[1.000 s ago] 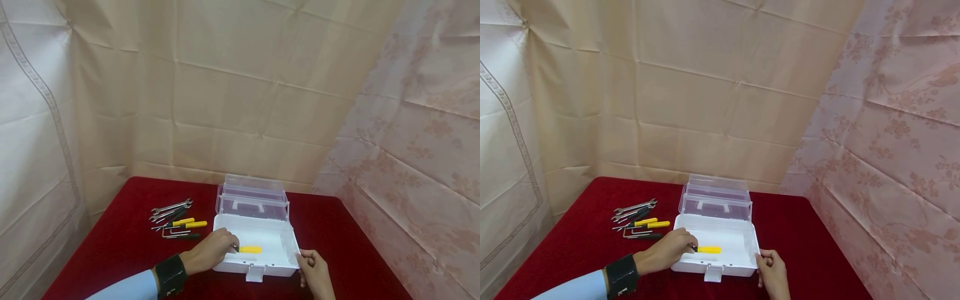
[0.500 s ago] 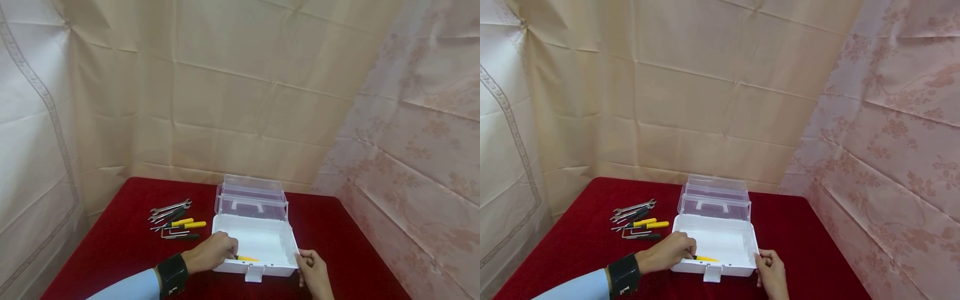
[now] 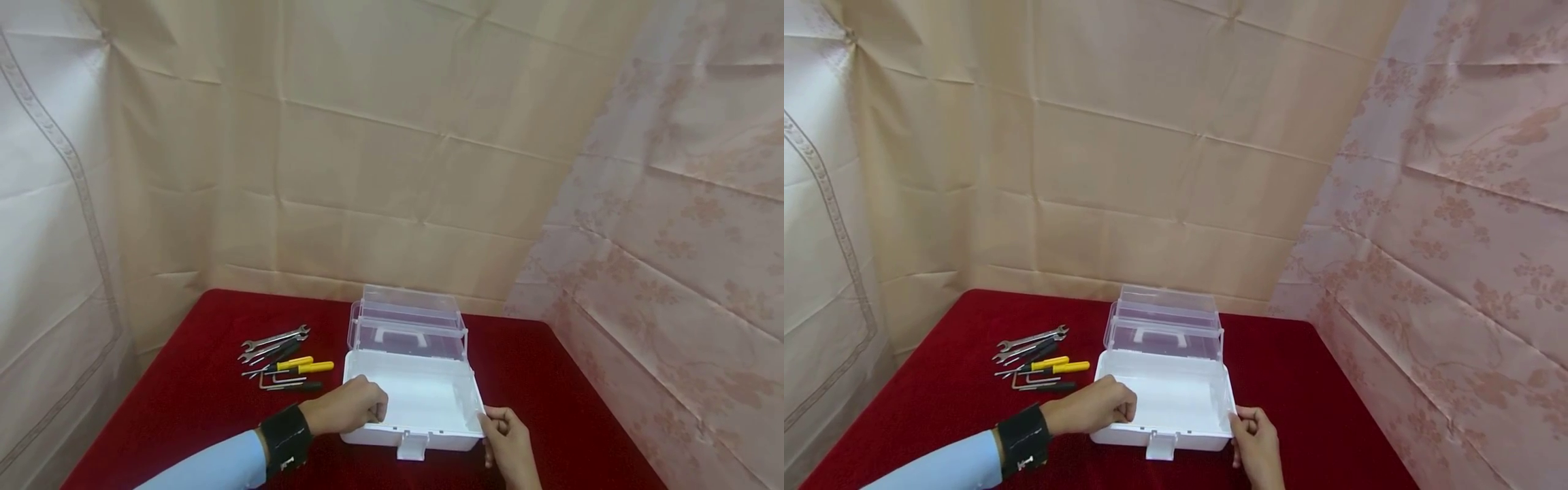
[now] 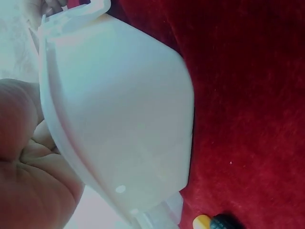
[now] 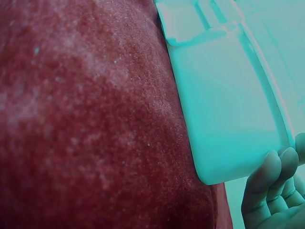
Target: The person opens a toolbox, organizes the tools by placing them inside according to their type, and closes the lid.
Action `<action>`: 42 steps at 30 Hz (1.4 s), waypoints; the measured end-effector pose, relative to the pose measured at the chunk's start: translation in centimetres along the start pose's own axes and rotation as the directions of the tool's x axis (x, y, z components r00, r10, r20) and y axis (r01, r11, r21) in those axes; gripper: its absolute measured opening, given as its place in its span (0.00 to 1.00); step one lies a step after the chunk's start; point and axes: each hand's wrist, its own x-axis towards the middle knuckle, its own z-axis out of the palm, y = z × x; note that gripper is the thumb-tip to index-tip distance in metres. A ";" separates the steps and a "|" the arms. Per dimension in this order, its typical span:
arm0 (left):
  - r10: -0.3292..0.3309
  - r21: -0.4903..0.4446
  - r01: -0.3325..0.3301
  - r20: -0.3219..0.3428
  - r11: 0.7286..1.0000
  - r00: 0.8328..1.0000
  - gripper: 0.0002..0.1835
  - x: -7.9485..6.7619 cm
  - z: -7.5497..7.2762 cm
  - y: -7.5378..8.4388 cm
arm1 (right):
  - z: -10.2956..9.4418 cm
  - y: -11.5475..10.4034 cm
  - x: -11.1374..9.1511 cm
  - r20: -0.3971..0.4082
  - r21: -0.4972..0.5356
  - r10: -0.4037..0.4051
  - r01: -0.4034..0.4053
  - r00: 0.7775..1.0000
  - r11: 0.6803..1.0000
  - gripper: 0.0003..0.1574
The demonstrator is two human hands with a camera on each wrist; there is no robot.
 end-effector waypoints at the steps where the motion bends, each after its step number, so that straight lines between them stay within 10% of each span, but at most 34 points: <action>1: -0.003 -0.009 0.003 -0.001 1.000 1.000 0.07 0.0 -0.1 -0.1 | 0.0 0.0 0.1 -0.001 -0.003 0.002 -0.002 1.000 1.000 0.24; 8: -0.071 -0.122 0.052 -0.157 0.991 0.985 0.04 -1.3 -1.4 -1.1 | 0.2 -0.3 0.2 -0.012 -0.019 0.005 -0.005 1.000 1.000 0.23; 15: -0.242 -0.015 0.253 -0.356 0.967 0.903 0.03 -5.6 -4.7 -4.4 | 0.0 -0.2 0.0 -0.006 0.004 0.006 -0.006 1.000 1.000 0.25; 20: -0.325 0.183 0.398 -0.330 0.899 0.886 0.11 -9.2 -5.6 -7.6 | -0.8 -0.1 -0.2 -0.017 0.009 0.007 -0.007 1.000 1.000 0.26; 27: -0.310 0.367 0.405 -0.292 0.837 0.905 0.17 -10.9 -5.1 -9.1 | -1.5 -0.1 -0.3 -0.028 0.013 0.004 -0.003 1.000 1.000 0.26; 42: -0.441 0.205 0.508 -0.300 0.836 0.846 0.14 -11.3 -5.3 -11.1 | -0.9 -0.4 -0.2 -0.032 0.013 -0.010 0.010 0.999 1.000 0.24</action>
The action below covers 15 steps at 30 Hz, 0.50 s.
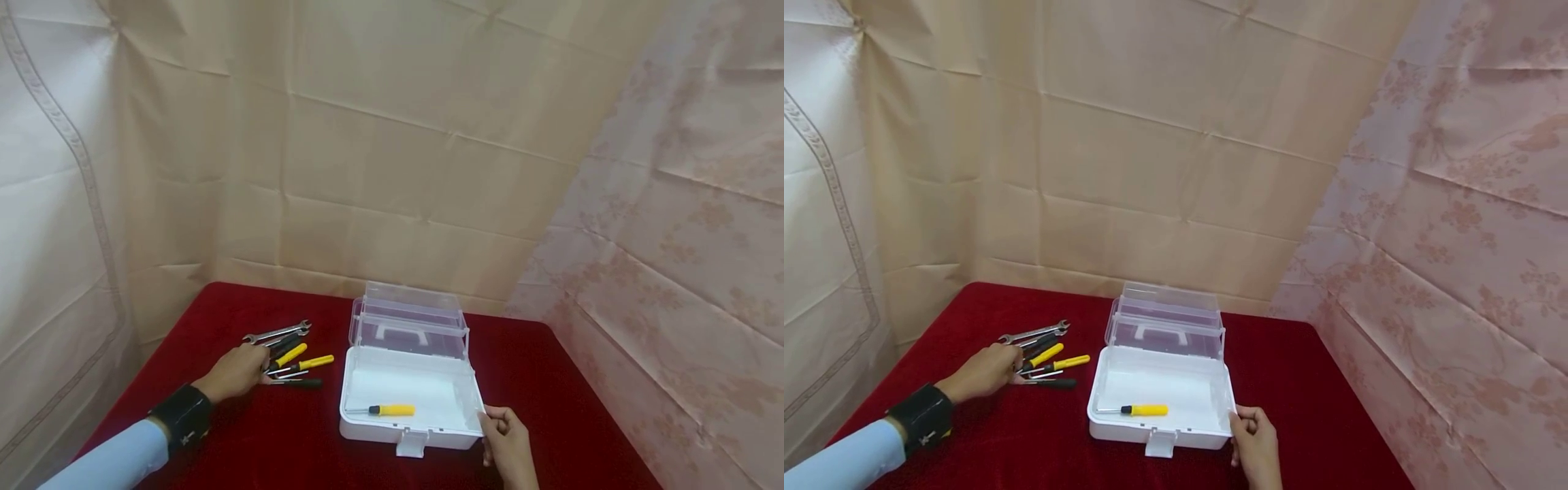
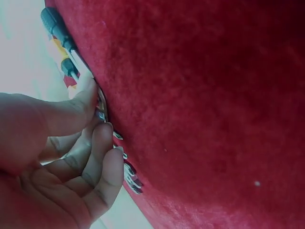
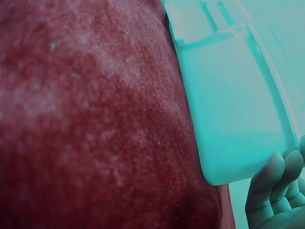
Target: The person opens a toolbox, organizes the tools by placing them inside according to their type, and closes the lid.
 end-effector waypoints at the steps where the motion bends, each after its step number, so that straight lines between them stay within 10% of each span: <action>1: 0.003 0.001 -0.003 -0.003 1.000 1.000 0.14 0.0 -0.1 0.0 | 0.0 0.0 0.0 0.001 -0.004 0.004 -0.004 1.000 1.000 0.24; 15: -0.004 0.030 0.005 -0.036 1.000 0.999 0.09 -0.1 -0.5 0.2 | 0.0 0.2 0.1 0.003 0.010 -0.010 0.010 1.000 1.000 0.23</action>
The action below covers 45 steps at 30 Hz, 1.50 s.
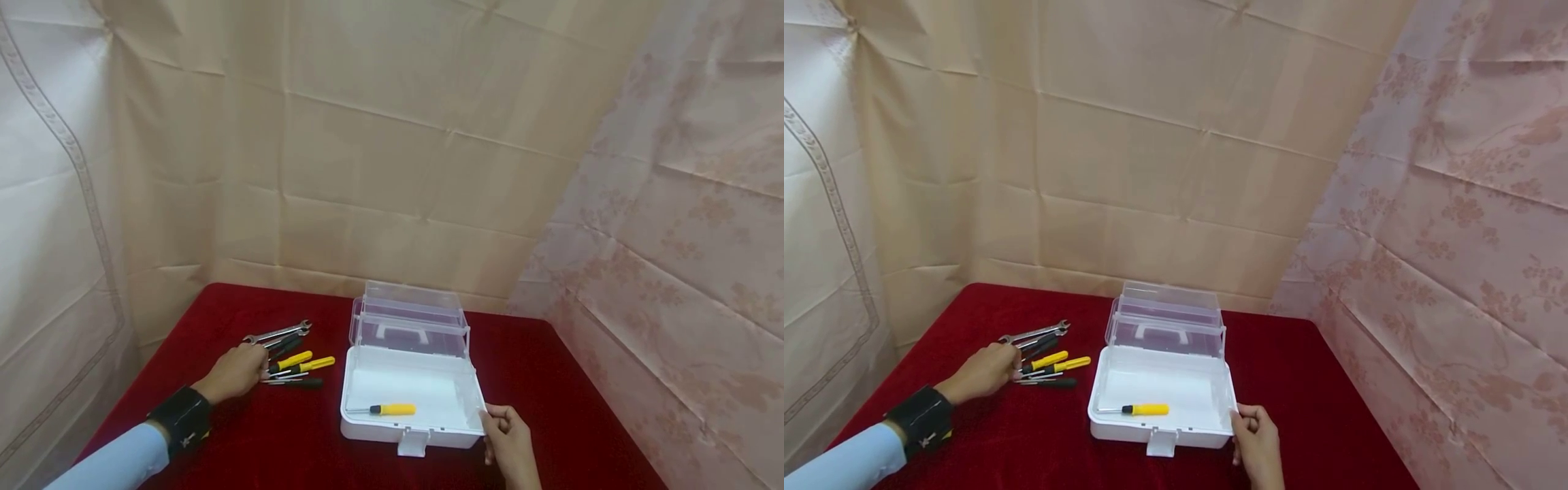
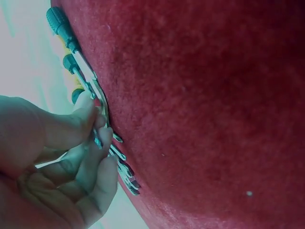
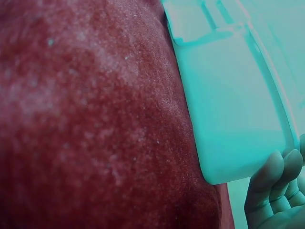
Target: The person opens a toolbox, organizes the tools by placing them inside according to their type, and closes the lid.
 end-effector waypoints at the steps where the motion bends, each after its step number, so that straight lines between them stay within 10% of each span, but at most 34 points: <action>1: -0.002 0.007 0.002 -0.009 1.000 1.000 0.09 0.0 0.0 0.0 | 0.0 0.0 0.0 0.001 0.003 -0.003 0.003 1.000 1.000 0.22; 21: 0.021 -0.058 -0.030 -0.147 0.998 0.989 0.07 -0.5 -0.4 -0.2 | 0.1 0.0 -0.6 0.010 0.018 -0.031 0.030 0.999 0.999 0.21; 45: 0.000 -0.136 -0.021 -0.159 0.990 0.987 0.05 -0.7 -0.4 0.1 | -0.2 0.3 -0.7 0.012 0.029 -0.032 0.031 0.999 0.999 0.22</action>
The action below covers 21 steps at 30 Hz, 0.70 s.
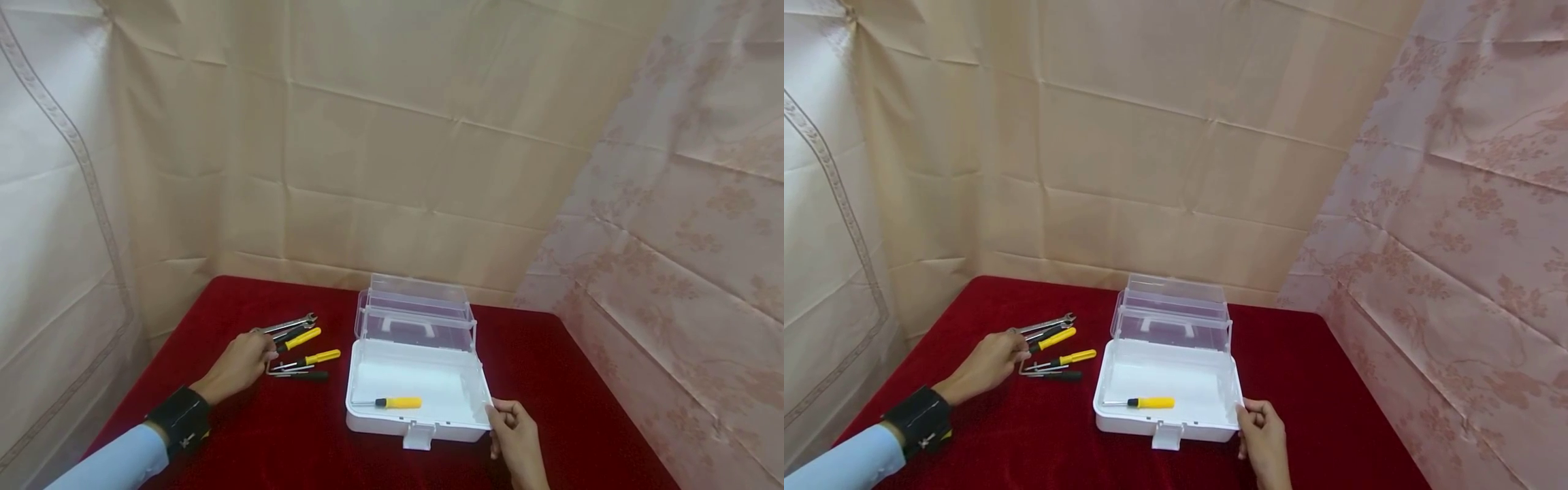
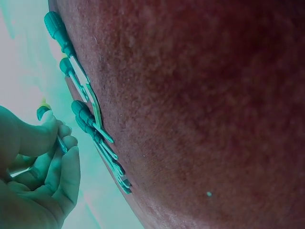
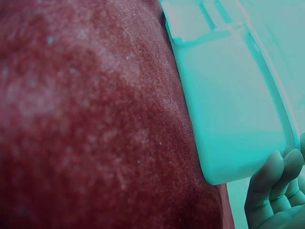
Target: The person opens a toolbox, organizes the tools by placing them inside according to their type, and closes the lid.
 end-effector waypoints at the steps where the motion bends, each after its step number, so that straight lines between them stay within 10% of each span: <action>1: -0.003 -0.004 0.003 0.001 1.000 1.000 0.04 0.0 0.0 0.0 | 0.0 0.0 0.0 0.000 -0.002 0.002 -0.002 1.000 1.000 0.22; 21: -0.043 -0.004 0.043 0.028 0.999 0.999 0.03 -0.2 -0.1 1.0 | 0.1 0.0 0.0 -0.006 -0.010 0.006 -0.006 1.000 1.000 0.22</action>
